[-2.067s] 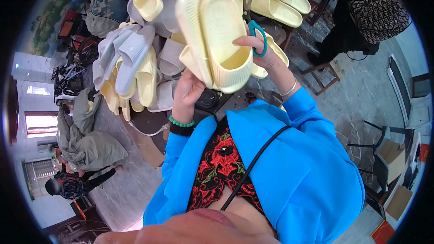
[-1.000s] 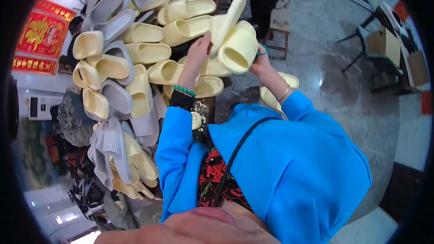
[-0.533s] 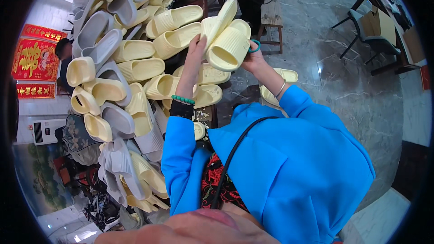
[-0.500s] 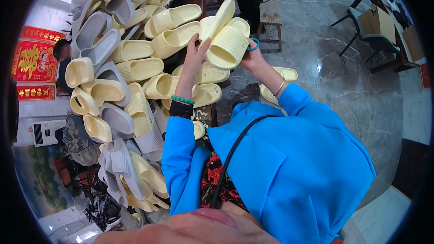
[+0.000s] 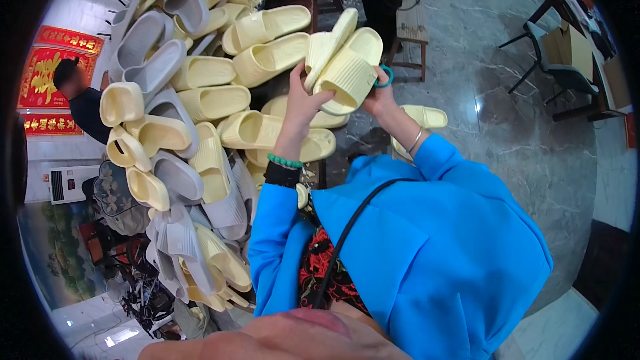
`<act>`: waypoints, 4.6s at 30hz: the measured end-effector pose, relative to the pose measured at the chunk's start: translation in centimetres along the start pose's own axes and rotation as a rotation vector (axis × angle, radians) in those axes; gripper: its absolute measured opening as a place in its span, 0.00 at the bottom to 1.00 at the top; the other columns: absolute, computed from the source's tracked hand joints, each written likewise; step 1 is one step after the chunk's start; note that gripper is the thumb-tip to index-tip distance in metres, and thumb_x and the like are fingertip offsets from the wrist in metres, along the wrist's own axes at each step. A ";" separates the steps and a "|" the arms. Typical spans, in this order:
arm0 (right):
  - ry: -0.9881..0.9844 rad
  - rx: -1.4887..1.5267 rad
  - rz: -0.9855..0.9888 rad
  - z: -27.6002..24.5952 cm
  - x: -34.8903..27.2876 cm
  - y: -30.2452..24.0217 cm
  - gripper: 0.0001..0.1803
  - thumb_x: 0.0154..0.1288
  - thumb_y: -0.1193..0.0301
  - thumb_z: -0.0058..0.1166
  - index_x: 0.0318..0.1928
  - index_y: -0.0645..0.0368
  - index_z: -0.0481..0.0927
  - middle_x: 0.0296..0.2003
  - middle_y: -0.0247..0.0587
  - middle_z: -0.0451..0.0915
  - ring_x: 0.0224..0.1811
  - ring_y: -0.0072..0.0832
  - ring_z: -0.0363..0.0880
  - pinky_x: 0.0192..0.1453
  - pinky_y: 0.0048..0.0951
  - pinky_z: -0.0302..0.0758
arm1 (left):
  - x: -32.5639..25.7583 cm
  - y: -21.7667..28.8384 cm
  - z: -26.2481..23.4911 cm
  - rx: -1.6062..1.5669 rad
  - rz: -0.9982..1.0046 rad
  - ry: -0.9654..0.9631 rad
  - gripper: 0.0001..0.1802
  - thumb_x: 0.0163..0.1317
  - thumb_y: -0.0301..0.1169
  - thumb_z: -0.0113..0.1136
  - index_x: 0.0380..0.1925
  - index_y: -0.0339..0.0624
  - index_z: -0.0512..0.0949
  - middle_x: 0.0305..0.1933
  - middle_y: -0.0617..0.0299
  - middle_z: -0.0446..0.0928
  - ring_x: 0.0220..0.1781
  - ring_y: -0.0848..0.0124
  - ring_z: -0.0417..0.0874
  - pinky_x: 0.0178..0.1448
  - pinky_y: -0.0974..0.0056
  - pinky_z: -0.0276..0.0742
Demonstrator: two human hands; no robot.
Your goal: Trim excess material from molded sandals using scissors.
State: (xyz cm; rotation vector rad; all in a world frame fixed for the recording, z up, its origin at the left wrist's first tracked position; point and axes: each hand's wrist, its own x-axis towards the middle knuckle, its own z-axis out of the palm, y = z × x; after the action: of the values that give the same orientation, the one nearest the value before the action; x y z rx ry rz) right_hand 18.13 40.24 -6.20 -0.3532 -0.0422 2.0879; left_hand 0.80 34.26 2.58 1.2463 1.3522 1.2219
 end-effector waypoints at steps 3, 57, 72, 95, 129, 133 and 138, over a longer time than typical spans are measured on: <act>0.091 -0.102 -0.009 1.3 0.5 0.7 0.28 0.59 0.56 0.60 0.57 0.56 0.74 0.50 0.39 0.80 0.53 0.37 0.78 0.64 0.42 0.72 | 0.8 -0.5 0.0 -0.090 0.046 0.185 0.42 0.48 0.16 0.63 0.64 0.29 0.55 0.60 0.47 0.69 0.62 0.61 0.73 0.65 0.61 0.69; 0.118 -2.972 0.553 -7.0 7.3 -29.5 0.14 0.61 0.65 0.60 0.36 0.65 0.77 0.28 0.44 0.80 0.32 0.30 0.79 0.37 0.31 0.74 | 13.5 1.5 -1.6 0.128 0.223 0.440 0.25 0.42 0.23 0.65 0.42 0.27 0.69 0.40 0.42 0.78 0.47 0.50 0.82 0.47 0.57 0.78; -0.635 -2.540 0.401 4.3 0.5 -8.4 0.11 0.62 0.68 0.60 0.34 0.63 0.76 0.27 0.38 0.78 0.30 0.23 0.76 0.35 0.27 0.73 | 6.2 5.4 -5.0 0.328 0.546 0.507 0.32 0.45 0.29 0.64 0.52 0.29 0.66 0.48 0.41 0.73 0.50 0.46 0.78 0.52 0.51 0.75; -1.413 -2.038 0.521 14.3 -14.2 15.7 0.06 0.62 0.76 0.60 0.33 0.61 0.75 0.24 0.27 0.74 0.27 0.13 0.70 0.31 0.18 0.66 | -84.3 -17.2 15.7 0.174 -1.366 2.530 0.45 0.55 0.31 0.59 0.72 0.47 0.49 0.56 0.39 0.75 0.59 0.47 0.76 0.62 0.50 0.70; -1.616 -1.796 0.730 10.9 -20.9 20.9 0.15 0.53 0.69 0.67 0.38 0.63 0.79 0.25 0.46 0.77 0.26 0.29 0.73 0.36 0.31 0.73 | -63.4 -11.0 6.7 0.778 -0.684 2.523 0.22 0.64 0.28 0.55 0.56 0.29 0.67 0.61 0.41 0.69 0.63 0.48 0.69 0.66 0.52 0.63; -1.471 -1.691 0.807 8.7 -21.0 21.0 0.13 0.54 0.72 0.65 0.39 0.64 0.79 0.25 0.41 0.77 0.27 0.22 0.72 0.35 0.29 0.72 | -58.8 -8.2 2.5 0.974 -0.508 2.231 0.22 0.63 0.28 0.56 0.57 0.32 0.68 0.61 0.42 0.69 0.64 0.48 0.68 0.67 0.51 0.62; -1.284 -1.874 0.923 12.5 -22.4 20.2 0.10 0.55 0.74 0.63 0.38 0.64 0.79 0.24 0.30 0.74 0.29 0.15 0.68 0.33 0.23 0.68 | -56.1 -7.8 0.5 0.952 -0.365 2.171 0.25 0.62 0.27 0.57 0.58 0.31 0.66 0.63 0.44 0.68 0.64 0.50 0.68 0.66 0.53 0.62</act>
State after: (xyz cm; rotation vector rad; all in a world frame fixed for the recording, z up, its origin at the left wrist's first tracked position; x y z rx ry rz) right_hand 8.57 12.22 7.51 0.0608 -3.0714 1.9736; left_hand 5.27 -21.59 -5.58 -0.6352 3.6538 1.4864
